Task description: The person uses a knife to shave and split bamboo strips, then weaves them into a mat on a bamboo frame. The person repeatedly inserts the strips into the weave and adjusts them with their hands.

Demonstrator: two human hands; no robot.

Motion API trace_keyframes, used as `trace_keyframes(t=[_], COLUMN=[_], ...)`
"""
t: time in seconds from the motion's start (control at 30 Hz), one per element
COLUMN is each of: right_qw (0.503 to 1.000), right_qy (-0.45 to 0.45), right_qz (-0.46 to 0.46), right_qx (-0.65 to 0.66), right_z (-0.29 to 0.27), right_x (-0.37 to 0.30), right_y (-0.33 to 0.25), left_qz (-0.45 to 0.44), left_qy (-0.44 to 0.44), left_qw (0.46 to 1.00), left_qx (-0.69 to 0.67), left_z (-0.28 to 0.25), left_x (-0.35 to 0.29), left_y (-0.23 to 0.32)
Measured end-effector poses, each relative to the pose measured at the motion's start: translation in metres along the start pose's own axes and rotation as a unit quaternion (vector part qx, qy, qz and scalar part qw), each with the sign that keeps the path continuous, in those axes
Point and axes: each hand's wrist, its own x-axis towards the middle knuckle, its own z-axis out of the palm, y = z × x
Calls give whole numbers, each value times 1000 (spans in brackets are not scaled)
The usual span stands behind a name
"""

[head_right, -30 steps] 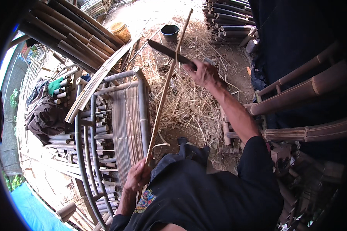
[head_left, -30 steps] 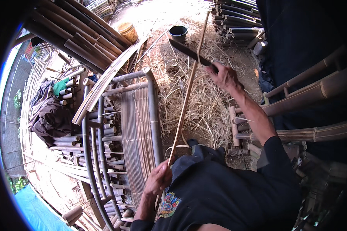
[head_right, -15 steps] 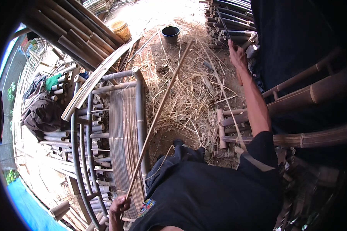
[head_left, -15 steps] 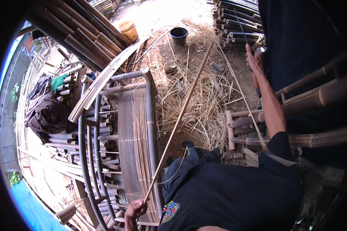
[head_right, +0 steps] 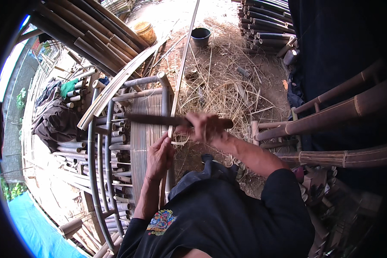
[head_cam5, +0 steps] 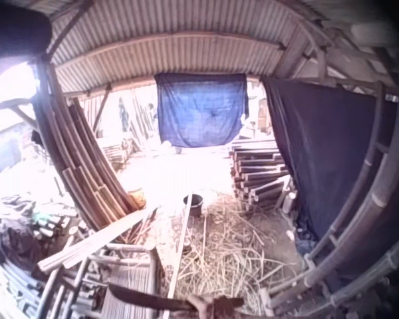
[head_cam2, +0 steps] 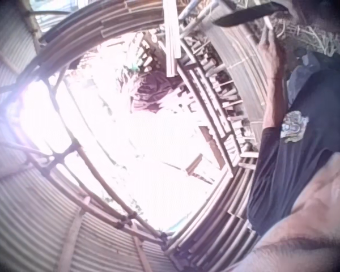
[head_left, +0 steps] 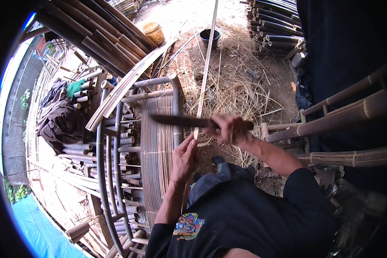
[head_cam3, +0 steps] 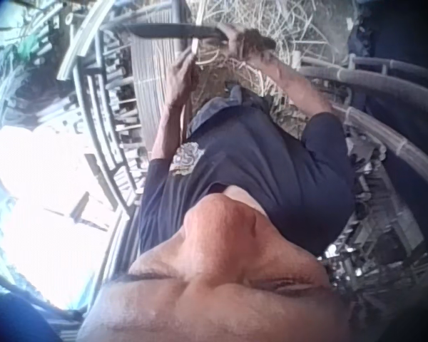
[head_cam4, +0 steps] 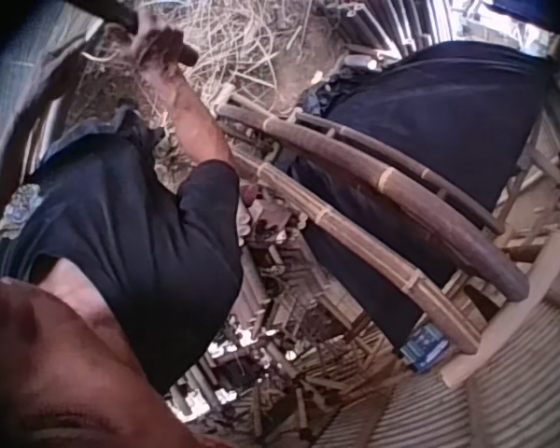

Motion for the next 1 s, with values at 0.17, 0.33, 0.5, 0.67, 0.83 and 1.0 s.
trace_keyframes(t=[0.17,0.33,0.5,0.67,0.83,1.0], right_qw=[998,997,984,960,962,962], right_qy=[18,41,56,44,87,65], right_qz=[55,10,155,257,208,250], right_qx=[21,-64,-74,-99,-152,-94], right_z=[-18,-7,-54,-109,-127,-135], right_x=[8,25,48,73,88,112], right_y=[5,50,130,162,208,245], left_qz=[39,18,-38,-39,-56,-67], left_qy=[2,14,32,29,38,54], left_qw=[999,999,993,986,989,983], left_qx=[-2,36,105,161,130,162], left_z=[4,5,-4,-42,-58,-58], left_x=[-12,-30,-80,-143,-180,-188], left_y=[-11,-7,-21,-44,-52,-65])
